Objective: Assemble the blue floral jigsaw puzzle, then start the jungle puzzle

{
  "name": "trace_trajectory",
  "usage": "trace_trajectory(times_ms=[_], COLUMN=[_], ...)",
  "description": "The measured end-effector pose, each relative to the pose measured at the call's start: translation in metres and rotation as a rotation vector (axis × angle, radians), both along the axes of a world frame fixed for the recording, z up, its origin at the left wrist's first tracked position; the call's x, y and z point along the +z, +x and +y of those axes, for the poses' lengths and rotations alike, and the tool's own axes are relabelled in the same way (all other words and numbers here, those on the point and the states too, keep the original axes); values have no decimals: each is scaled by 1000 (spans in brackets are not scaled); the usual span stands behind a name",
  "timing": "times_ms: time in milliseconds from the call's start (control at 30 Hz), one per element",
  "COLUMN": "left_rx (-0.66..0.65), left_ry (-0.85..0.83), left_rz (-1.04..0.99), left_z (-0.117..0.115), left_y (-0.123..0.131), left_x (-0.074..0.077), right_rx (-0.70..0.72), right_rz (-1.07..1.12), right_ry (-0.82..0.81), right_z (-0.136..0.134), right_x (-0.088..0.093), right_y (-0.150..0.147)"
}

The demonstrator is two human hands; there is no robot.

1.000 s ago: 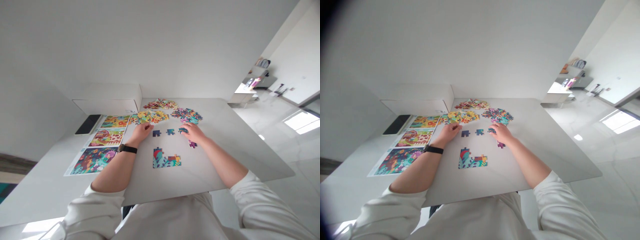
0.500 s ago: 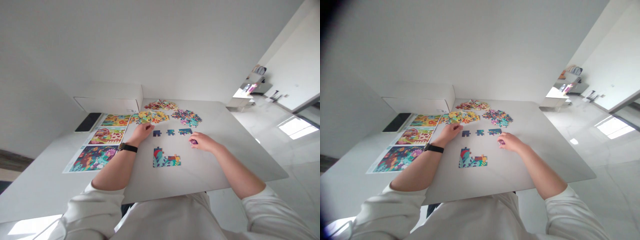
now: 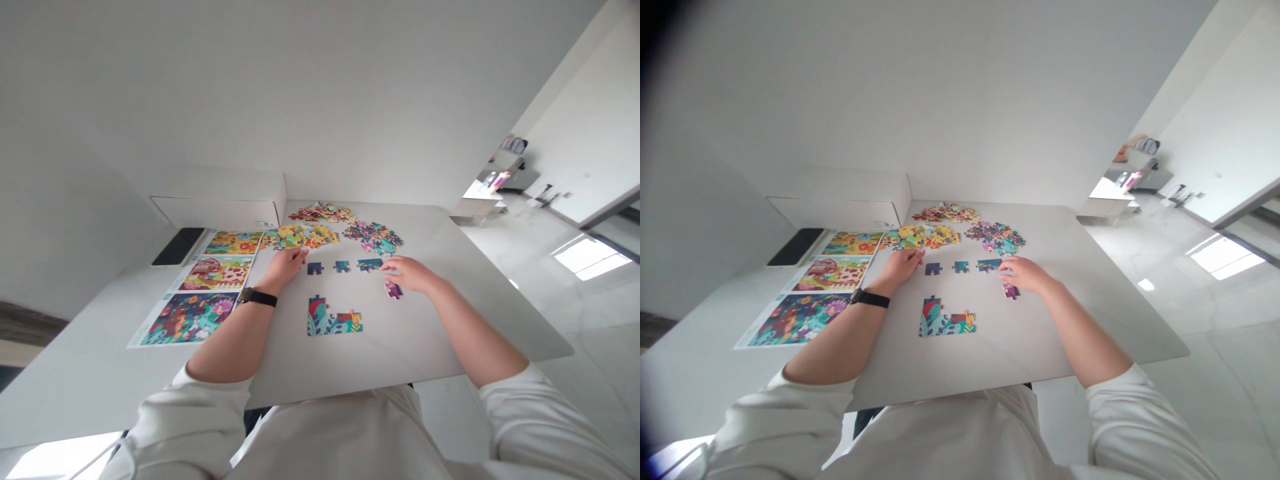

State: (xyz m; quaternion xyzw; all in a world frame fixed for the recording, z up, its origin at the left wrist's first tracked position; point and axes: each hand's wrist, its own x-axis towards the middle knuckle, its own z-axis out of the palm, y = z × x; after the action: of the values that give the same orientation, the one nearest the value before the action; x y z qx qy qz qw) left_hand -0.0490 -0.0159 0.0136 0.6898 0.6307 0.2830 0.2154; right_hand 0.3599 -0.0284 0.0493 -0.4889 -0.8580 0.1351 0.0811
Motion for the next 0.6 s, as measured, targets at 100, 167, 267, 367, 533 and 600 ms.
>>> trace_trajectory(times_ms=[100,167,267,367,533,600], left_rx=[20,38,69,89,84,83], left_ry=[9,26,45,43,28,25], left_rz=[-17,-29,-39,-49,-63,-61], left_z=[1,2,0,-2,-2,0], left_y=[-1,-1,-2,-2,-3,-4], left_x=[-2,-4,-5,-5,-6,-8], right_rx=[-35,-74,-147,-234,-382,-435], right_rz=[2,4,32,72,71,26], right_ry=[-21,-35,-51,-34,28,60], right_z=[18,33,57,82,124,142], right_x=[7,11,14,13,6,4], right_y=[-2,-2,0,3,2,-2])
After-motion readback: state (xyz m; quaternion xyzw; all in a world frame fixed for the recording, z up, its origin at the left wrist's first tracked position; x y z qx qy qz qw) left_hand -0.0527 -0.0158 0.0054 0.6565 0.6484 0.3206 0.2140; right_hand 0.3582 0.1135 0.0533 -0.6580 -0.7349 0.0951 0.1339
